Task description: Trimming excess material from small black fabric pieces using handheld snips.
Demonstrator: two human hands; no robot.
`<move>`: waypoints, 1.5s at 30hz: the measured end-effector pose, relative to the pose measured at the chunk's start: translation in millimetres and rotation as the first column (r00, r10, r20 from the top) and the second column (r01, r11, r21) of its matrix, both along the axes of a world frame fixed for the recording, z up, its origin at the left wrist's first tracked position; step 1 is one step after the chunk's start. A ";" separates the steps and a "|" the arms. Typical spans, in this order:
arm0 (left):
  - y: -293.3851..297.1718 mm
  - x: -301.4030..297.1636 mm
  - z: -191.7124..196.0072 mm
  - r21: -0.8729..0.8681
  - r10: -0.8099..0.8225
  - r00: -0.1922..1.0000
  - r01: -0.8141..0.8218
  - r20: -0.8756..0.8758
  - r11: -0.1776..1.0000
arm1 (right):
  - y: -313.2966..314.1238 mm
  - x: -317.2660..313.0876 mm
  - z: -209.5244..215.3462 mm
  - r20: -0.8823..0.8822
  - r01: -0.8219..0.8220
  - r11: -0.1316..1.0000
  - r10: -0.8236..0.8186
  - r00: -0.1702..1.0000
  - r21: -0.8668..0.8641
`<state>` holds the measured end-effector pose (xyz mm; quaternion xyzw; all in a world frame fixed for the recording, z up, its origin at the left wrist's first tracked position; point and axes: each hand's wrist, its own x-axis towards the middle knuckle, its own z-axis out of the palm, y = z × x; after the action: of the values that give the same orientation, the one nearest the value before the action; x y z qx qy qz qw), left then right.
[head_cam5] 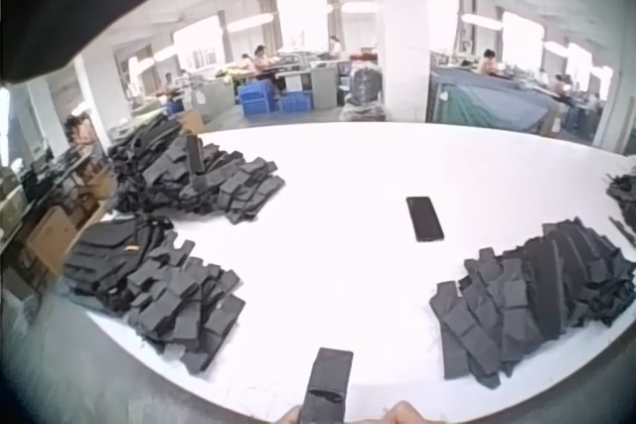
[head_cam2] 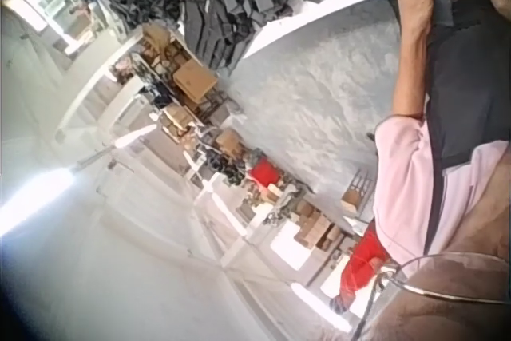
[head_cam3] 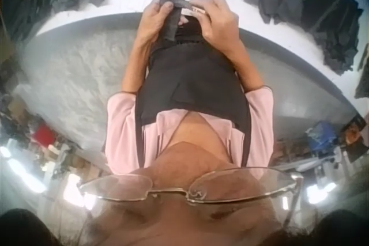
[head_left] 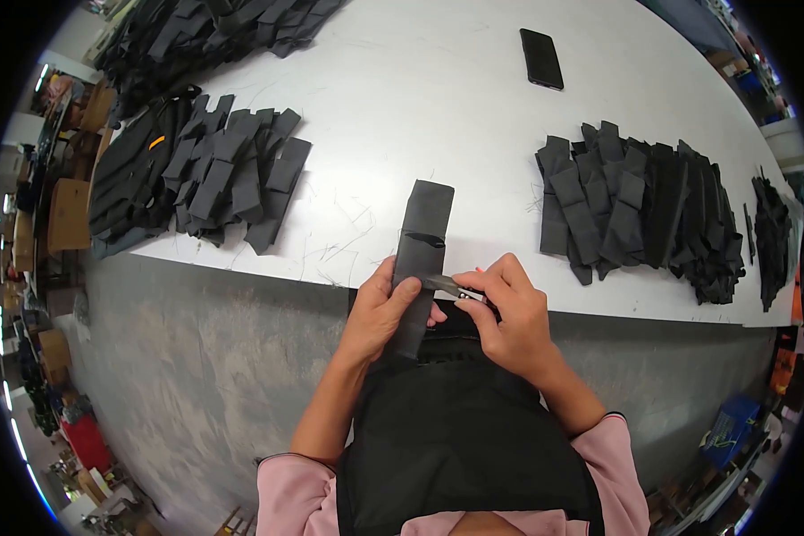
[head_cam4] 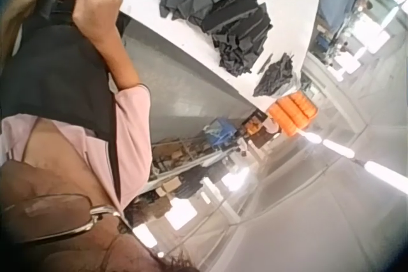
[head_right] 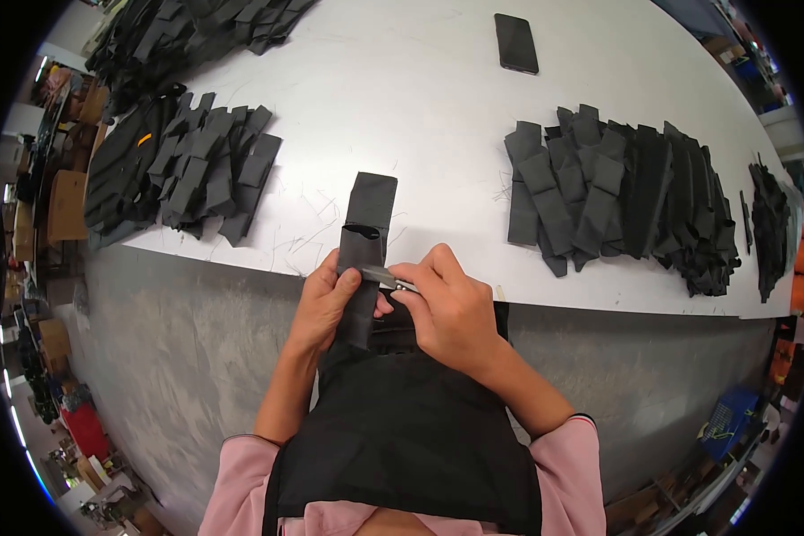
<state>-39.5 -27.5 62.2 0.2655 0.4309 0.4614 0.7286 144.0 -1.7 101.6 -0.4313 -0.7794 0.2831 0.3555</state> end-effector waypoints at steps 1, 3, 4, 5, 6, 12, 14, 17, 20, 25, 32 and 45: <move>-0.5 -1.0 -1.1 0.018 -0.004 1.000 0.005 -0.017 1.000 | 0.6 -0.7 -0.2 -0.001 -0.006 1.000 0.006 1.000 -0.001; 0.6 -0.9 1.6 0.017 0.007 0.999 -0.006 -0.037 1.000 | 2.1 -1.6 -0.6 0.024 -0.054 0.995 0.056 0.998 -0.085; 0.8 -0.5 2.8 0.017 0.016 0.998 -0.015 -0.058 1.000 | 2.0 -1.6 0.4 0.025 -0.056 0.995 0.058 0.998 -0.085; 0.2 -0.5 3.2 0.017 0.019 0.998 -0.018 -0.059 1.000 | 1.7 -1.9 2.7 0.047 -0.064 0.993 0.069 0.997 -0.100; -0.3 -0.5 3.5 0.008 0.025 0.998 -0.025 -0.057 1.000 | 1.6 -2.2 3.9 0.069 -0.071 0.991 0.080 0.994 -0.117; -0.9 -5.8 3.7 -0.019 -0.008 0.996 0.006 -0.091 1.000 | 4.6 -3.7 -1.7 -0.025 -0.081 0.970 0.077 0.997 -0.231; -0.9 -7.1 4.1 -0.027 -0.021 0.997 0.018 -0.080 0.999 | 4.6 -1.7 -7.1 -0.131 -0.071 0.961 0.037 0.991 -0.266; -0.3 -10.1 6.4 -0.028 -0.107 0.982 0.104 -0.154 0.994 | 5.8 -2.8 -8.4 -0.182 -0.078 0.962 0.030 0.983 -0.262; -0.7 -14.7 6.4 -0.026 -0.230 0.955 0.229 -0.189 0.973 | 7.7 -5.2 -6.7 -0.075 -0.115 0.976 0.103 0.992 -0.185; 1.4 -16.8 14.4 -0.064 -0.284 0.937 0.276 -0.206 0.959 | 9.9 0.1 -5.7 0.058 -0.168 0.976 0.177 0.982 -0.137; 5.2 -19.6 19.1 -0.046 -0.395 0.869 0.401 -0.299 0.915 | 17.9 3.2 -3.9 0.034 -0.283 0.950 0.290 0.956 -0.134; 5.2 -15.3 19.8 -0.089 -0.358 0.843 0.353 -0.401 0.931 | 6.5 4.9 -8.8 -0.063 -0.162 0.965 0.152 0.986 -0.205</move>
<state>-54.8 -22.3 81.9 0.4274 0.5202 0.2500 0.6959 148.9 4.9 92.8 -0.3967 -0.7683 0.4010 0.3026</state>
